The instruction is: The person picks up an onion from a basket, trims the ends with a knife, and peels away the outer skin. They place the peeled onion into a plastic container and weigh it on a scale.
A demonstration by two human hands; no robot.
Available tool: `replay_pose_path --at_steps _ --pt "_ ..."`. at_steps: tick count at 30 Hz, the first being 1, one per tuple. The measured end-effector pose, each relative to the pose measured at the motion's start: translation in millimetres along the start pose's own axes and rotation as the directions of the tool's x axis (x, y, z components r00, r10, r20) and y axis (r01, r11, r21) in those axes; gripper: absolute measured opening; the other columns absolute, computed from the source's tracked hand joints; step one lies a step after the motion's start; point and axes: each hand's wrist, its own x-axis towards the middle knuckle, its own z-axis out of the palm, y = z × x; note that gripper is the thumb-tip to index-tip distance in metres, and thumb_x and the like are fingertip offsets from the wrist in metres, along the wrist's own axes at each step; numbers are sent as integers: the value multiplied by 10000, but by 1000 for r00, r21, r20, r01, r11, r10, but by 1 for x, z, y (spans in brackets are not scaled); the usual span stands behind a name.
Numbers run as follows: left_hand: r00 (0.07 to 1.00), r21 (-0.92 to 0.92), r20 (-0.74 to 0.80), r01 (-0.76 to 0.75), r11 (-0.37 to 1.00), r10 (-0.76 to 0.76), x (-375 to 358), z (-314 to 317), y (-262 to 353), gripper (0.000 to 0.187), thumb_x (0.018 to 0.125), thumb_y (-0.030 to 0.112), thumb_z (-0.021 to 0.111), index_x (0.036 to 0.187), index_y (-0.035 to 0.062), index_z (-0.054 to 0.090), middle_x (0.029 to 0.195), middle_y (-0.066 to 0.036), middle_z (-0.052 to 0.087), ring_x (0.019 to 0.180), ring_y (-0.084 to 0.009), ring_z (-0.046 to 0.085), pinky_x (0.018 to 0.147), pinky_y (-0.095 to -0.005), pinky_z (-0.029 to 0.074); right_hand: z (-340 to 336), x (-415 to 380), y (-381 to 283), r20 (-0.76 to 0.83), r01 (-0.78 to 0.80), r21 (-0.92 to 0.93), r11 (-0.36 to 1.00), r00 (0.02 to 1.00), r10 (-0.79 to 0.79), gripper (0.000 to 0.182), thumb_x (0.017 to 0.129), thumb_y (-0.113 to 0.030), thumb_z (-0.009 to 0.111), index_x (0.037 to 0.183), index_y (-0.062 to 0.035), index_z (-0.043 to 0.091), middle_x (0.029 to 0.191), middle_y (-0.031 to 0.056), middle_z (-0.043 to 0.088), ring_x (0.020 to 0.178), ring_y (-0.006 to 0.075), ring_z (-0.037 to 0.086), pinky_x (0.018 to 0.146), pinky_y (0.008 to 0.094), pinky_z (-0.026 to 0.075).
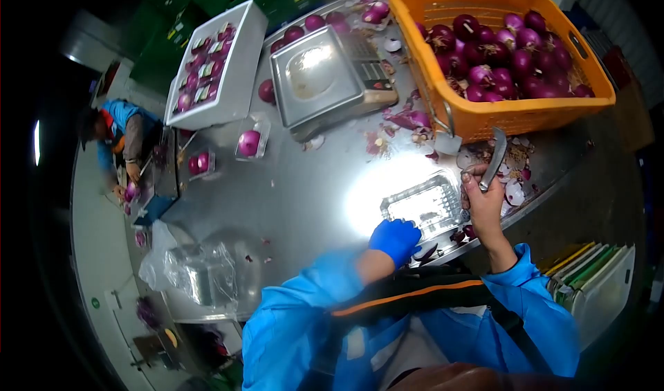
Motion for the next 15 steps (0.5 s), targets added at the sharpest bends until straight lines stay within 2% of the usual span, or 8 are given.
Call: replay_pose_path --at_steps 4,5,6,7,8,10,13,15 --pt "996 57 74 36 998 -40 1 -40 4 454 895 493 539 811 82 713 776 -129 665 750 -302 652 674 -407 506 -21 3 1 -36 81 -31 996 996 -82 110 926 -84 612 995 -45 535 737 -9 528 580 40 463 492 191 375" --pt "974 -45 -226 -31 998 21 -8 -38 -8 409 878 473 570 787 105 723 718 -129 660 653 -307 642 590 -415 488 -27 6 4 -53 128 -64 990 990 -132 129 933 -110 619 999 -44 530 736 -4 531 561 46 452 472 193 365" --pt "983 107 -184 8 994 12 -12 -60 -11 375 860 454 594 749 119 720 692 -124 649 592 -304 617 533 -420 455 -26 3 -10 -75 75 -23 997 994 -76 121 935 -105 614 993 -47 525 739 0 529 553 47 447 463 193 360" --pt "944 10 -330 -1 1000 5 -18 -71 -21 317 839 410 628 699 135 699 620 -129 602 511 -308 557 488 -441 415 -31 5 -10 -95 77 5 997 993 -76 117 937 -103 610 991 -47 522 737 2 528 548 48 445 458 194 358" --pt "801 101 -594 -27 994 82 -22 -74 -27 299 826 372 657 665 119 667 601 -136 557 533 -314 531 508 -448 401 -37 6 -9 -112 79 31 996 991 -75 113 939 -102 605 988 -46 519 735 3 527 543 50 444 453 195 356" --pt "688 88 -723 186 978 -66 -23 -64 -62 293 816 295 686 613 95 615 596 -134 517 575 -335 518 540 -455 396 -51 12 0 -137 74 60 995 988 -66 81 952 -91 571 971 -49 504 709 5 517 524 58 438 437 199 351" --pt "797 150 -507 456 877 -327 -22 -30 -132 168 835 220 682 808 55 678 763 -148 595 755 -349 574 671 -431 454 -71 15 13 -68 -53 86 995 996 59 45 898 -54 594 927 -39 563 718 -11 559 577 49 509 508 208 418" --pt "733 5 -619 364 931 -284 -10 -28 -132 204 833 166 686 999 49 665 925 -158 624 879 -356 583 777 -419 465 -84 12 30 5 -140 -57 989 990 140 118 886 -137 631 853 -27 603 678 12 579 577 70 526 516 255 429"
